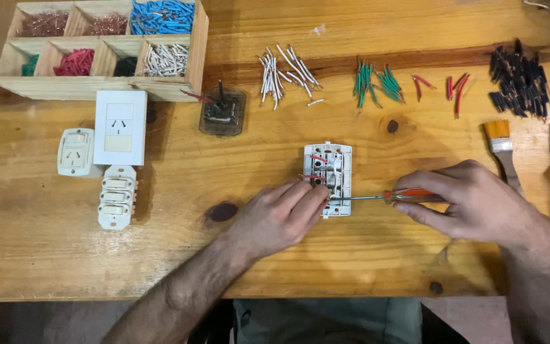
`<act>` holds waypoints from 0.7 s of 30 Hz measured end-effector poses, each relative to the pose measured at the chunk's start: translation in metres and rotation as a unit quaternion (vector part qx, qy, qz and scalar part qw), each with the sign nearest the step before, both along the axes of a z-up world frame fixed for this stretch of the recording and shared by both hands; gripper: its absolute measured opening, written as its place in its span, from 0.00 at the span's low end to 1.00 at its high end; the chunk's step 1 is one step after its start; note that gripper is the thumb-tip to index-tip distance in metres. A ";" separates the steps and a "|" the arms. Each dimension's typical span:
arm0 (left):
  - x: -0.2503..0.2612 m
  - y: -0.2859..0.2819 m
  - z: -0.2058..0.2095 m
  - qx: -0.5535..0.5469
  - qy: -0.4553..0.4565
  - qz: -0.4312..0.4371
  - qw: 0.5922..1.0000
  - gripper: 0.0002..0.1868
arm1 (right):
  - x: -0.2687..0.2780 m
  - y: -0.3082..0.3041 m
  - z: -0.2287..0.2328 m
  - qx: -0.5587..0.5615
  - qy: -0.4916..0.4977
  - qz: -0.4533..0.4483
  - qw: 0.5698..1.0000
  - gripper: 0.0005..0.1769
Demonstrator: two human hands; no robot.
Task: The person connects white and red insulated wires to the terminal screws of two white electrical outlet modules using a screwdriver. They tighten each connection and then set the modules aside on the wooden workbench.
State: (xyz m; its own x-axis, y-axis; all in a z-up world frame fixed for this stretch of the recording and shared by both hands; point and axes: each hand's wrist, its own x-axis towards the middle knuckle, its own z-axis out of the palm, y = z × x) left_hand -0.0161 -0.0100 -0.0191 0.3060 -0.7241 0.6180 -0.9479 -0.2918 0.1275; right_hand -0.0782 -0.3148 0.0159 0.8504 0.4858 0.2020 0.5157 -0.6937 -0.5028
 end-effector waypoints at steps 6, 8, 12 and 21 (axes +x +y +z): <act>-0.004 -0.001 -0.001 0.012 -0.003 0.021 1.000 0.06 | -0.003 0.002 -0.001 -0.011 -0.012 0.005 1.000 0.13; -0.003 -0.003 -0.001 0.014 0.001 0.020 1.000 0.05 | -0.004 0.001 -0.003 -0.022 -0.001 -0.001 1.000 0.14; -0.001 -0.003 0.001 0.004 0.024 -0.003 1.000 0.04 | -0.004 0.004 -0.004 -0.035 -0.012 -0.012 0.999 0.11; 0.000 -0.001 -0.002 -0.011 0.081 -0.029 0.996 0.03 | -0.006 0.006 -0.028 -0.046 0.034 -0.026 0.998 0.15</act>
